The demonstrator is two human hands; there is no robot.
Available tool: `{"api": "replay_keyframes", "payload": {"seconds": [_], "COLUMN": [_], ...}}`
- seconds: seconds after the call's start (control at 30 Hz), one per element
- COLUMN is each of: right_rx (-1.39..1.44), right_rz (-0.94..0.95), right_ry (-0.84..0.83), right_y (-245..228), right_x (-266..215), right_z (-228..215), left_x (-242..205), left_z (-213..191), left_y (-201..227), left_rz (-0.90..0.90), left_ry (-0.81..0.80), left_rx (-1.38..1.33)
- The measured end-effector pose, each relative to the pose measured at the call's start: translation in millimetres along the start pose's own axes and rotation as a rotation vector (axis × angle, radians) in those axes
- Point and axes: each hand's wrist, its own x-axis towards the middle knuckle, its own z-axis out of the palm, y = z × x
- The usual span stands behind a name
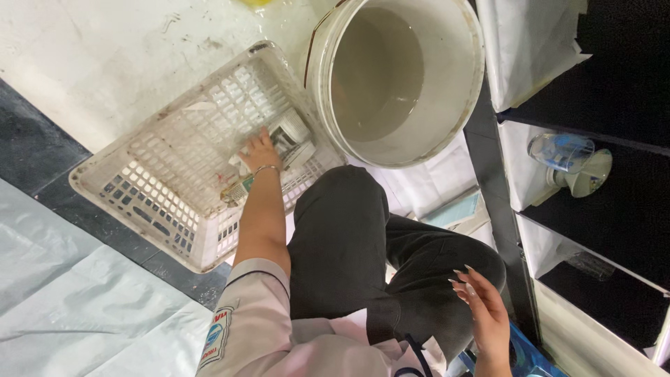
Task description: The person sits on the floor and wraps glassware with newspaper. They fold the newspaper around a glass, tuck the edges, and place the wrapped item into a basket. The process is repeated for multiple glasses.
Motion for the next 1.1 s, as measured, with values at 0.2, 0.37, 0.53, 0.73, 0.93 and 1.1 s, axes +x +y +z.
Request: {"api": "replay_keyframes", "payload": {"seconds": [0.2, 0.37, 0.53, 0.73, 0.93, 1.1], "right_rx": [0.045, 0.063, 0.133, 0.091, 0.059, 0.194], "right_rz": [-0.006, -0.039, -0.119, -0.259, -0.269, -0.276], "right_ry": [-0.152, -0.169, -0.265, -0.285, -0.173, -0.056], "right_y": [7, 21, 30, 35, 39, 51], "right_x": [11, 15, 22, 18, 12, 11], "right_z": [3, 16, 41, 53, 29, -4], "left_x": [-8, -48, -94, -137, -175, -198], "left_z": [-18, -19, -35, -76, -94, -100], "left_y": [5, -6, -30, -56, -60, -53], "left_rz": [0.018, 0.173, 0.215, 0.422, 0.403, 0.498], "left_ry": [-0.293, -0.182, -0.188, -0.064, 0.016, 0.197], "left_rx": [-0.011, 0.045, 0.015, -0.240, -0.385, -0.731]}}
